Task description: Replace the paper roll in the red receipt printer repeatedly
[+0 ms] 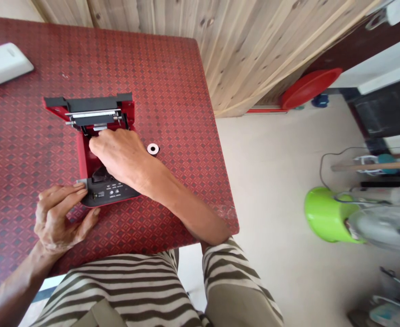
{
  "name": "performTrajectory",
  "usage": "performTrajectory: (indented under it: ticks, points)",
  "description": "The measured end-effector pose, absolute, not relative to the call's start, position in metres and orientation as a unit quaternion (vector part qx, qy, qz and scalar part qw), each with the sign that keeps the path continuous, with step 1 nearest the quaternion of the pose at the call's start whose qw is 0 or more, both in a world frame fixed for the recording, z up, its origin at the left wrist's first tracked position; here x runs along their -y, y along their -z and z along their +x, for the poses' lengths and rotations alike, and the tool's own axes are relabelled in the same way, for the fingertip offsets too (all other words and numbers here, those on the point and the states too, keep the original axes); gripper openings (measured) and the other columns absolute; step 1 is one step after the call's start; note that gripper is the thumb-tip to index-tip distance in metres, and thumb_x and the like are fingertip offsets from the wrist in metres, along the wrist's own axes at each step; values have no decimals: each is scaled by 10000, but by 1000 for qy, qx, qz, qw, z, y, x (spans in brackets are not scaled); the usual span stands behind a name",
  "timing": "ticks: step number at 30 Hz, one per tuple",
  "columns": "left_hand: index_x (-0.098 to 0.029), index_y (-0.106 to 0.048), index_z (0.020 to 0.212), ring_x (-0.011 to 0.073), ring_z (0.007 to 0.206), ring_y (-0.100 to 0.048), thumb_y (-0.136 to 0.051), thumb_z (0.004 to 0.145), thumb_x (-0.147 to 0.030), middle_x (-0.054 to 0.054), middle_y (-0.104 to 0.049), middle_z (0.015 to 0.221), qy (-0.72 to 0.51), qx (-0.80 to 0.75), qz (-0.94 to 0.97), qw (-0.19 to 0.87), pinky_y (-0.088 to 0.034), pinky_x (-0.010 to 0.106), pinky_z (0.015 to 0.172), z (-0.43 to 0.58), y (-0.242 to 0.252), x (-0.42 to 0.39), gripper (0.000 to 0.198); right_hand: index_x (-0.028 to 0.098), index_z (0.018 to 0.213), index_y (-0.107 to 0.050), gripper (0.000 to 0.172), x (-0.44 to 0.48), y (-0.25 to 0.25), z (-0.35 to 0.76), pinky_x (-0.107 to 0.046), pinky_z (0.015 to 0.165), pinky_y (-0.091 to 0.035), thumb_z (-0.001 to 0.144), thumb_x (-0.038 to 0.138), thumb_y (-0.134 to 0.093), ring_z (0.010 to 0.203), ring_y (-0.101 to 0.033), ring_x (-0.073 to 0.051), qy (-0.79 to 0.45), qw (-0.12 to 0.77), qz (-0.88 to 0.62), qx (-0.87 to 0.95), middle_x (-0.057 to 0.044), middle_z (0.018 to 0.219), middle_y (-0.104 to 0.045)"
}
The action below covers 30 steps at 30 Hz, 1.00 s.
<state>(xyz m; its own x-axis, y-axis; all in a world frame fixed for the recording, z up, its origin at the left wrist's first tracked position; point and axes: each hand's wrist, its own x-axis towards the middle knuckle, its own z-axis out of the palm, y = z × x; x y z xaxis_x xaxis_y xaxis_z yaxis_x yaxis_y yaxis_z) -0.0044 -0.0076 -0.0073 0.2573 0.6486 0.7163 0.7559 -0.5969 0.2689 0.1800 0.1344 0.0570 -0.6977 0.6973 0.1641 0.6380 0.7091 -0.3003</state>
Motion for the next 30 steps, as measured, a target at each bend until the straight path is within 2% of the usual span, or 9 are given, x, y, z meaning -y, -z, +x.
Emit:
performTrajectory:
  ticks: [3, 5, 9, 11, 14, 18, 23, 26, 30]
  points:
    - [-256, -576, 1479, 229, 1016, -751, -868, 857, -243, 94, -757, 1228, 413, 454, -787, 65, -596, 387, 907, -4, 7, 8, 687, 187, 1193, -759, 249, -129, -72, 182, -350, 674, -546, 1007, 81, -631, 854, -780, -243, -92, 34, -370, 924, -76, 1073, -803]
    - [-260, -589, 1450, 231, 1001, -753, -862, 862, -257, 92, -759, 1207, 410, 459, -785, 67, -597, 391, 897, -4, 7, 8, 649, 190, 1216, -740, 242, -122, -80, 191, -340, 686, -555, 1044, 102, -594, 877, -775, -221, -104, 59, -378, 918, -71, 1126, -791]
    - [-263, -594, 1418, 228, 962, -748, -852, 871, -268, 88, -751, 1173, 408, 461, -785, 70, -602, 391, 852, -4, 6, 7, 605, 179, 1191, -724, 164, -104, -88, 227, -284, 760, -590, 1038, 158, -669, 968, -747, -158, -203, 259, -352, 877, -47, 1194, -778]
    - [-264, -591, 1425, 223, 954, -739, -848, 874, -262, 88, -743, 1177, 409, 459, -786, 70, -597, 385, 839, -3, 5, 6, 609, 184, 1166, -729, 186, -94, -85, 250, -256, 711, -581, 983, 164, -756, 872, -714, -121, -267, 350, -352, 826, -29, 1147, -784]
    - [-254, -589, 1448, 219, 967, -733, -850, 869, -242, 93, -732, 1209, 414, 452, -787, 69, -592, 377, 841, -2, 3, 5, 635, 240, 1152, -722, 295, -73, -68, 281, -255, 580, -521, 891, 180, -844, 708, -643, -107, -358, 421, -404, 729, -3, 1081, -790]
    - [-233, -560, 1514, 237, 1038, -734, -859, 862, -227, 102, -732, 1232, 417, 439, -793, 71, -591, 391, 878, 0, 3, 4, 718, 265, 1159, -682, 316, -45, -31, 304, -277, 654, -547, 880, 214, -822, 860, -711, -162, -427, 497, -449, 608, -24, 1115, -780]
    - [-268, -507, 1587, 244, 1096, -719, -837, 881, -216, 85, -740, 1246, 410, 448, -791, 74, -595, 407, 927, 0, 4, 6, 780, 241, 1096, -708, 250, -29, -4, 301, -260, 654, -513, 871, 184, -800, 729, -638, -121, -394, 410, -516, 640, 13, 943, -747]
    - [-194, -536, 1565, 263, 1104, -714, -857, 846, -169, 129, -737, 1233, 406, 441, -796, 79, -595, 414, 940, -1, 4, 7, 788, 211, 1037, -705, 166, -29, 2, 292, -259, 648, -496, 883, 176, -759, 671, -580, -109, -361, 354, -516, 691, 18, 877, -716]
    - [-174, -555, 1546, 267, 1090, -713, -857, 846, -179, 136, -732, 1212, 413, 436, -795, 84, -594, 412, 921, 0, 4, 5, 763, 214, 1113, -715, 217, -32, 1, 295, -277, 696, -526, 903, 208, -769, 732, -635, -130, -388, 319, -520, 691, 0, 928, -742]
